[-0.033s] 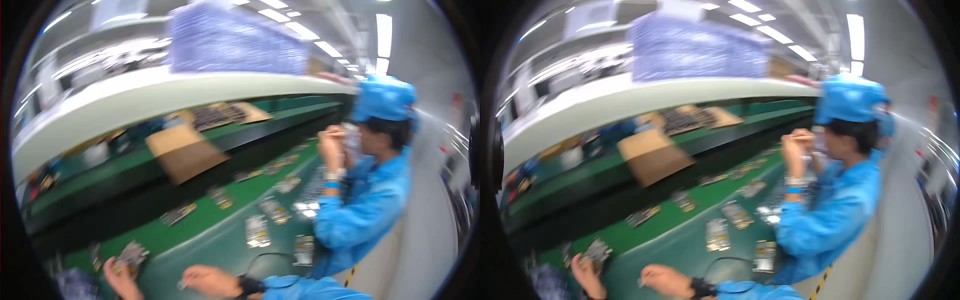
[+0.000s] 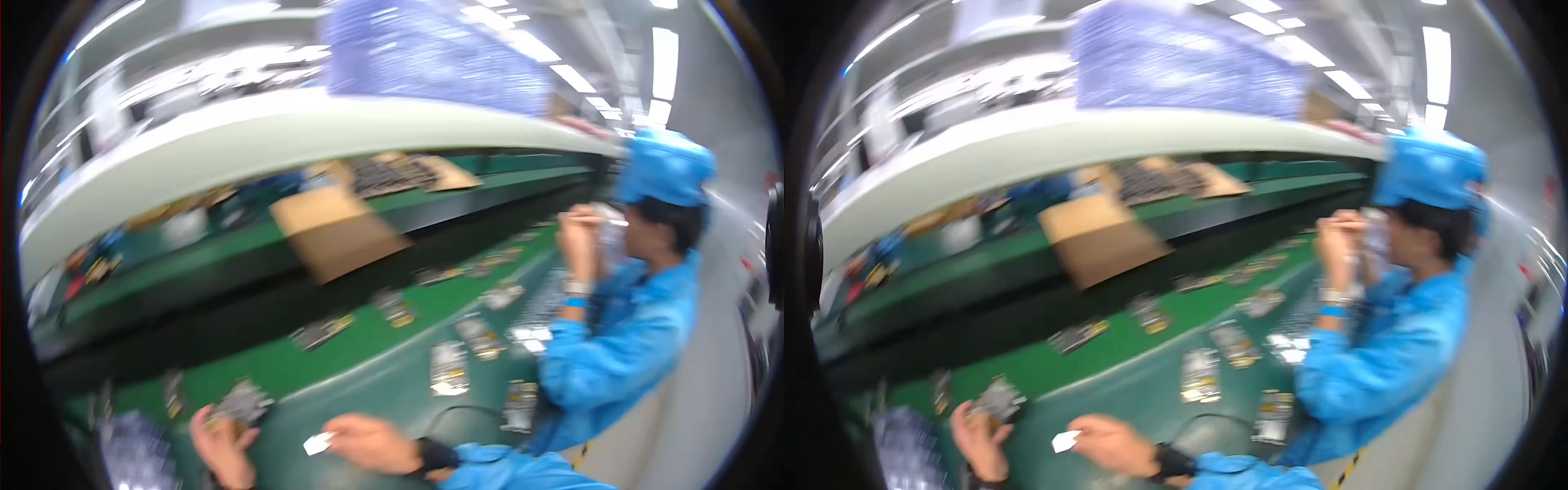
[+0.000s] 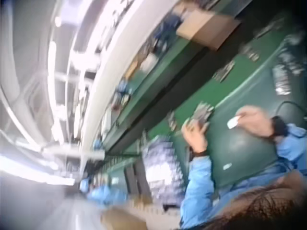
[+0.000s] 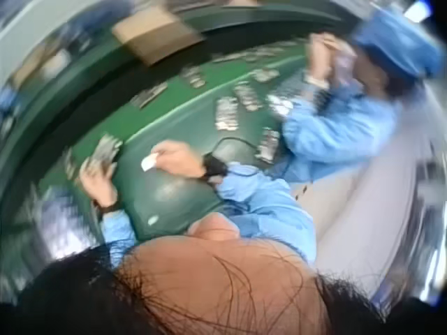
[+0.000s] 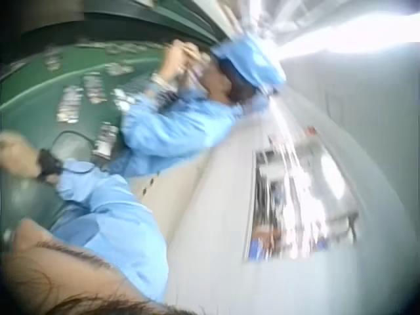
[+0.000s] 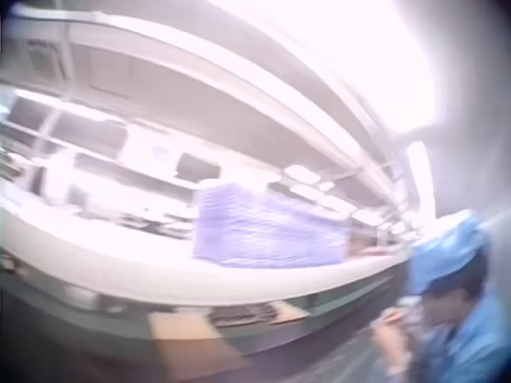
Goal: Assembling components onto circuit boards on an industrial assembly line.
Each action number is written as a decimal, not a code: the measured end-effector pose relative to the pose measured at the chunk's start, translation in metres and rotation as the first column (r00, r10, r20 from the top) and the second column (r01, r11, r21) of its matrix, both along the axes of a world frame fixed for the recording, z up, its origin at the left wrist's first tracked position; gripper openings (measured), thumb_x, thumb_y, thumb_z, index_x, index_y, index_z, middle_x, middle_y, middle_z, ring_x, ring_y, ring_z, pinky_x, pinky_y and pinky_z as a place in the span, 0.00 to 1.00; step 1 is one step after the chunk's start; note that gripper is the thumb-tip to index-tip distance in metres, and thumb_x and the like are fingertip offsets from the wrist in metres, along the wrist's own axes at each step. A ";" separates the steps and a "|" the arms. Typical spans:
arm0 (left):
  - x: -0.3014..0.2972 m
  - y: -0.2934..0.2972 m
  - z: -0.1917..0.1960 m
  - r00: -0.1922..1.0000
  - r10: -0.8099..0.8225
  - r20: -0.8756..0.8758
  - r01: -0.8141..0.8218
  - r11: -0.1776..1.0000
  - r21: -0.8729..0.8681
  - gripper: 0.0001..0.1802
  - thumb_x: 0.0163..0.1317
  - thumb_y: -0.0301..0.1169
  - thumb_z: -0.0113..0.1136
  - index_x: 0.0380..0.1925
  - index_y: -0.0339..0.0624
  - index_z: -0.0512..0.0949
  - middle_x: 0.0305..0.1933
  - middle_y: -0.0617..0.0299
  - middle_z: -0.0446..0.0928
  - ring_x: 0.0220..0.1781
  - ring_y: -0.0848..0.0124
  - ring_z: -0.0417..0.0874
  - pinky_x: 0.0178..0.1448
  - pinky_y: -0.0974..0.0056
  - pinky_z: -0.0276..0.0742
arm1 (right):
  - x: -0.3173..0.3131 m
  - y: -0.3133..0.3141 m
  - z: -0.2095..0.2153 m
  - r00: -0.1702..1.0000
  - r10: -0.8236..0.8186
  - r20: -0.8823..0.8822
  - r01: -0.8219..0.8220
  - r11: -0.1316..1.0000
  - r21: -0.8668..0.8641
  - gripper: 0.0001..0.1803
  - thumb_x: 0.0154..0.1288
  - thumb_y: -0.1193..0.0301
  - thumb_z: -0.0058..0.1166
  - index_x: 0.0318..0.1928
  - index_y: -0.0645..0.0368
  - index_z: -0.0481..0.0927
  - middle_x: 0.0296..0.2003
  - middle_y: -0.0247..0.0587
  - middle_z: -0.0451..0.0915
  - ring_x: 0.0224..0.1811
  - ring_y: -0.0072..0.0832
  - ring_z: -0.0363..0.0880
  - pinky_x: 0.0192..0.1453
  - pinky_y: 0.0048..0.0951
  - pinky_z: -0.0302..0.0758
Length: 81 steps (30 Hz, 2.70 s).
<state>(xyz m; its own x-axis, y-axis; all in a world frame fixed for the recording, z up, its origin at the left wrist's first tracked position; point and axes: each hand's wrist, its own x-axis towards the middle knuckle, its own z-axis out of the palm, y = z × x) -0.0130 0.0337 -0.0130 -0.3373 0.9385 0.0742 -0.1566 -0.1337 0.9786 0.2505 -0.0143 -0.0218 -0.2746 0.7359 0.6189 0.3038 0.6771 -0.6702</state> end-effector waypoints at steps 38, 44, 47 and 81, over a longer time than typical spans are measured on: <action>0.050 -0.074 0.004 0.736 -0.638 0.226 0.674 0.721 -0.159 0.20 0.74 0.20 0.45 0.64 0.35 0.59 0.55 0.48 0.78 0.38 0.67 0.88 0.42 0.66 0.83 | 0.002 -0.009 0.013 0.978 -0.035 0.208 0.053 0.995 -0.082 0.21 0.45 0.73 0.78 0.44 0.39 0.92 0.43 0.20 0.85 0.45 0.26 0.72 0.65 0.44 0.76; 0.050 -0.075 0.005 0.741 -0.641 0.200 0.670 0.726 -0.154 0.19 0.74 0.20 0.45 0.63 0.35 0.59 0.55 0.48 0.78 0.38 0.67 0.89 0.42 0.65 0.83 | 0.001 -0.009 0.012 0.978 -0.044 0.206 0.060 0.996 -0.070 0.21 0.44 0.71 0.79 0.43 0.37 0.92 0.42 0.20 0.85 0.45 0.26 0.72 0.65 0.46 0.77; 0.046 -0.074 0.003 0.694 -0.695 0.185 0.720 0.672 -0.174 0.23 0.73 0.16 0.44 0.65 0.36 0.56 0.61 0.46 0.70 0.56 0.64 0.81 0.48 0.58 0.90 | 0.000 -0.010 0.011 0.974 -0.054 0.219 0.072 0.995 -0.074 0.21 0.43 0.70 0.80 0.42 0.36 0.92 0.41 0.21 0.84 0.45 0.27 0.72 0.65 0.48 0.77; 0.052 -0.080 0.002 0.755 -0.646 0.116 0.656 0.739 -0.152 0.16 0.77 0.22 0.44 0.61 0.33 0.58 0.59 0.43 0.74 0.54 0.62 0.83 0.43 0.59 0.91 | 0.002 -0.010 0.012 0.984 0.006 0.176 0.005 0.998 -0.058 0.23 0.44 0.73 0.77 0.45 0.43 0.92 0.44 0.20 0.86 0.45 0.26 0.72 0.68 0.47 0.76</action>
<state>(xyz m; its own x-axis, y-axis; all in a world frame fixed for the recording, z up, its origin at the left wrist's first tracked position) 0.0387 -0.0461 -0.0105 0.3621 0.9258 -0.1083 -0.1937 0.1884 0.9628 0.2529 -0.0238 -0.0096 -0.3756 0.7692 0.5170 0.4200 0.6385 -0.6449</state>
